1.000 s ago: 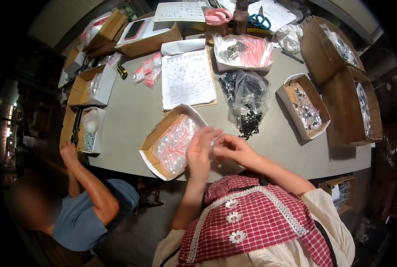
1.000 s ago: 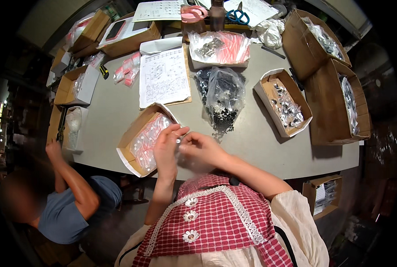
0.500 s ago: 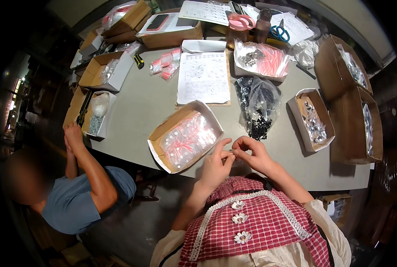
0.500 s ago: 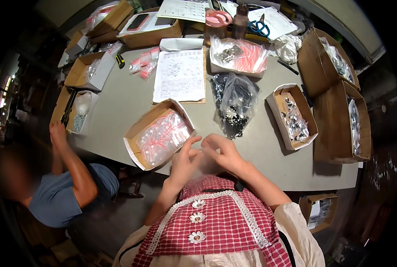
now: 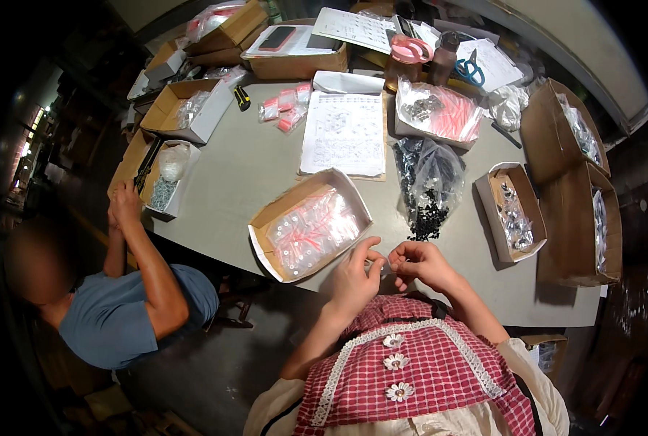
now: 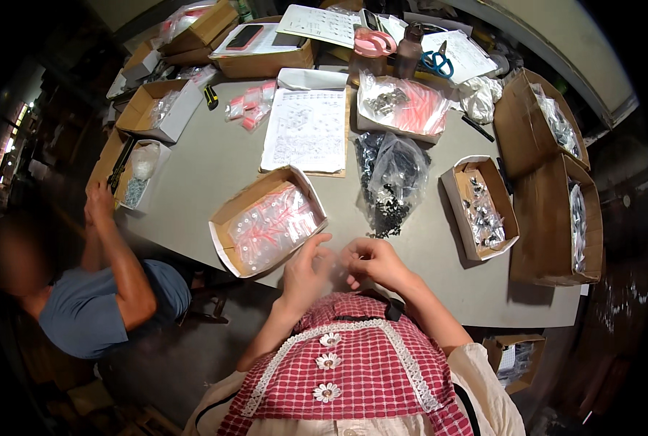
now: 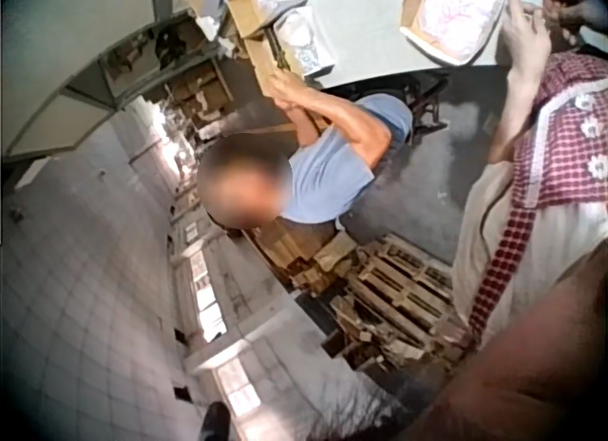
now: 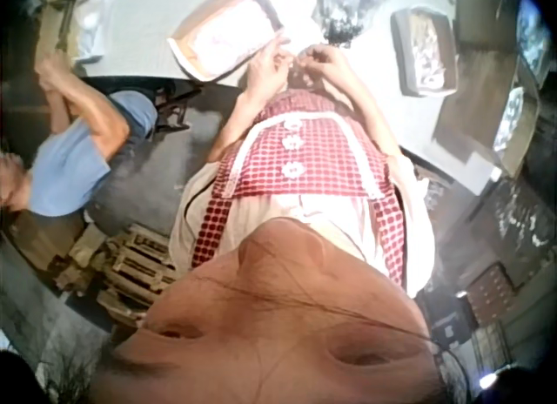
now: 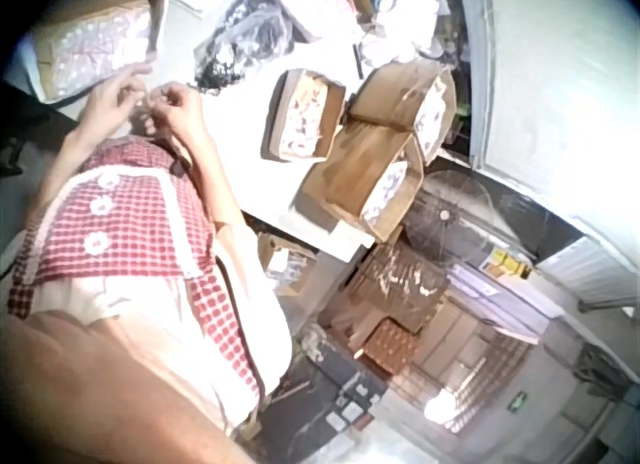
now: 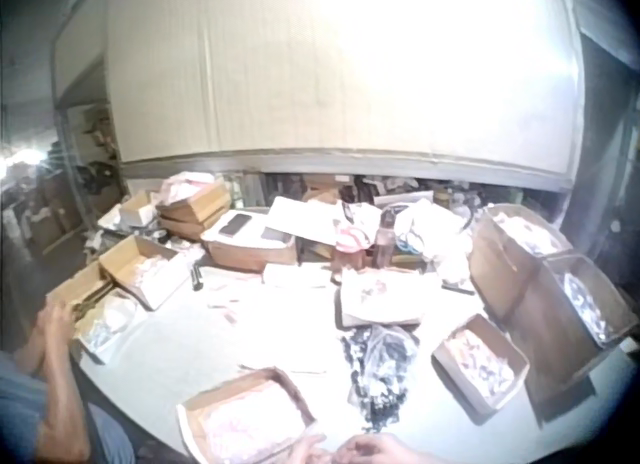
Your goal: The person sorts and assembles small metal and plastic hardware components from various boxes on a table by hand.
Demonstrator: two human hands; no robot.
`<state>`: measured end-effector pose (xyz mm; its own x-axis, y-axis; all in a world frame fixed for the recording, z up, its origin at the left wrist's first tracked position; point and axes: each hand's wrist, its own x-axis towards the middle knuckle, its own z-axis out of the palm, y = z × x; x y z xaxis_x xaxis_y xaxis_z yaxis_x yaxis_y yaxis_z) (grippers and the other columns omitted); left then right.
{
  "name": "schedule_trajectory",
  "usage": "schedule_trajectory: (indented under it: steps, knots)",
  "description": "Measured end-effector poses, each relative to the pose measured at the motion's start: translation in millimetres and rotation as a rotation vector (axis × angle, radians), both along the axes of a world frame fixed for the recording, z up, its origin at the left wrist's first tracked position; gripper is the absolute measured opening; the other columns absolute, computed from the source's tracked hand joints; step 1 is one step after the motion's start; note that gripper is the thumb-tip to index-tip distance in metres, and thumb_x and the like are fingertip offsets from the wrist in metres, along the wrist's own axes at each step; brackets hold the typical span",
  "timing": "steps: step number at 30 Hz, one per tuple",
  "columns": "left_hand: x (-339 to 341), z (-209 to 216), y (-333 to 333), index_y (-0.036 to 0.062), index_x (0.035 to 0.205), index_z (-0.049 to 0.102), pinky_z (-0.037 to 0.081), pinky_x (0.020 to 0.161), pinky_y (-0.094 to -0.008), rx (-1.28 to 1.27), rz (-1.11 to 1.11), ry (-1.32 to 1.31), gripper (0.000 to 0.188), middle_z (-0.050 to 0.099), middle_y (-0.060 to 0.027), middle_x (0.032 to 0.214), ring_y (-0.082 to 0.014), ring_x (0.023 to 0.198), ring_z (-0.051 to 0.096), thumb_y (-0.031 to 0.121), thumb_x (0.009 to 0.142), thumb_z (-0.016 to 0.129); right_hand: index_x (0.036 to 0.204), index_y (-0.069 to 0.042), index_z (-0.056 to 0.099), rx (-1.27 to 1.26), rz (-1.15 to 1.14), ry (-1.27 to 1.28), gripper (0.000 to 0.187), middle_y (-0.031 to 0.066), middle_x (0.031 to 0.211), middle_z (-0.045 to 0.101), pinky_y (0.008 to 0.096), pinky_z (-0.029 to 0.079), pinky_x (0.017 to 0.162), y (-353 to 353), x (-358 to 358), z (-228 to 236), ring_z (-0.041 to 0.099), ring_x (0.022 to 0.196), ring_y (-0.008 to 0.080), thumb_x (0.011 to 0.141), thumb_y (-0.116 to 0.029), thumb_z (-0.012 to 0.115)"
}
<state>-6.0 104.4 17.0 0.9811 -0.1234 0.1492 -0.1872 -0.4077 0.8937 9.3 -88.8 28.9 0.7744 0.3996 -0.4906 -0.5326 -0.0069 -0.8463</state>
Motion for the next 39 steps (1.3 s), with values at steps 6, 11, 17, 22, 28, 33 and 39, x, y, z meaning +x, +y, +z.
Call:
schedule_trajectory:
  steps: [6,11,17,22,28,33,39]
  knots:
    - [0.6,0.6,-0.7,0.0070,0.118,0.060,0.053,0.070,-0.0385,0.046,0.022,-0.126,0.034,0.069,-0.0068,0.089,-0.0282,0.083,0.067,0.004,0.085,0.067,0.097,0.003,0.060,0.036,0.017,0.018,0.010,0.0061,0.078,0.064,0.0288,0.058,0.055,-1.3,-1.1,0.0,0.067,0.062,0.0161,0.094,-0.006,0.063]
    - [4.6,-0.7,-3.2,0.0051,0.111,0.062,0.050,0.082,-0.0401,0.096,0.129,-0.190,0.029,0.068,-0.0077,0.094,-0.0303,0.094,0.064,0.004,0.083,0.067,0.091,0.002,0.063,-0.086,0.018,-0.056,0.013,0.0054,0.070,0.064,0.0257,0.049,0.048,4.2,-3.7,3.7,0.063,0.056,0.0119,0.092,-0.011,0.066]
    - [7.4,8.7,5.4,0.0014,0.098,0.068,0.052,0.072,-0.0363,0.121,-0.054,0.046,0.021,0.069,-0.0124,0.085,-0.0295,0.080,0.068,0.019,0.087,0.070,0.082,0.001,0.064,-0.308,0.088,-0.318,0.019,-0.0013,0.066,0.059,0.0246,0.039,0.053,7.2,-5.0,5.0,0.049,0.060,0.0052,0.090,-0.015,0.070]
    - [7.7,1.8,9.5,0.0000,0.092,0.069,0.051,0.066,-0.0305,-0.169,-0.273,0.353,0.030,0.070,-0.0104,0.079,-0.0179,0.073,0.067,0.029,0.095,0.064,0.078,0.000,0.064,-0.127,0.113,-0.303,0.019,-0.0035,0.066,0.058,0.0241,0.038,0.054,8.6,-7.0,1.3,0.046,0.061,0.0042,0.089,-0.014,0.070]
    - [7.7,1.5,12.0,-0.0004,0.092,0.064,0.045,0.063,-0.0236,-0.277,-0.338,0.380,0.022,0.063,-0.0010,0.073,-0.0060,0.071,0.058,0.019,0.100,0.057,0.074,-0.003,0.064,-0.009,0.056,-0.007,0.017,-0.0002,0.065,0.061,0.0220,0.036,0.048,4.5,-1.4,19.7,0.050,0.054,0.0039,0.087,-0.012,0.069]
    - [6.9,9.8,8.9,0.0005,0.083,0.062,0.046,0.057,-0.0277,-0.200,-0.232,0.454,0.014,0.063,-0.0033,0.071,-0.0100,0.065,0.060,0.013,0.091,0.064,0.073,-0.001,0.062,-0.095,-0.037,-0.128,0.017,0.0024,0.062,0.060,0.0233,0.038,0.044,8.5,-8.1,7.3,0.049,0.047,0.0072,0.087,-0.012,0.064]
    - [3.9,1.7,-7.1,0.0036,0.076,0.060,0.048,0.058,-0.0350,0.008,-0.068,-0.025,0.013,0.061,-0.0095,0.069,-0.0238,0.061,0.061,0.012,0.077,0.071,0.066,0.001,0.054,-0.591,-0.102,-0.730,0.018,0.0104,0.064,0.058,0.0314,0.043,0.051,12.6,-2.3,4.3,0.056,0.054,0.0183,0.074,-0.010,0.067]
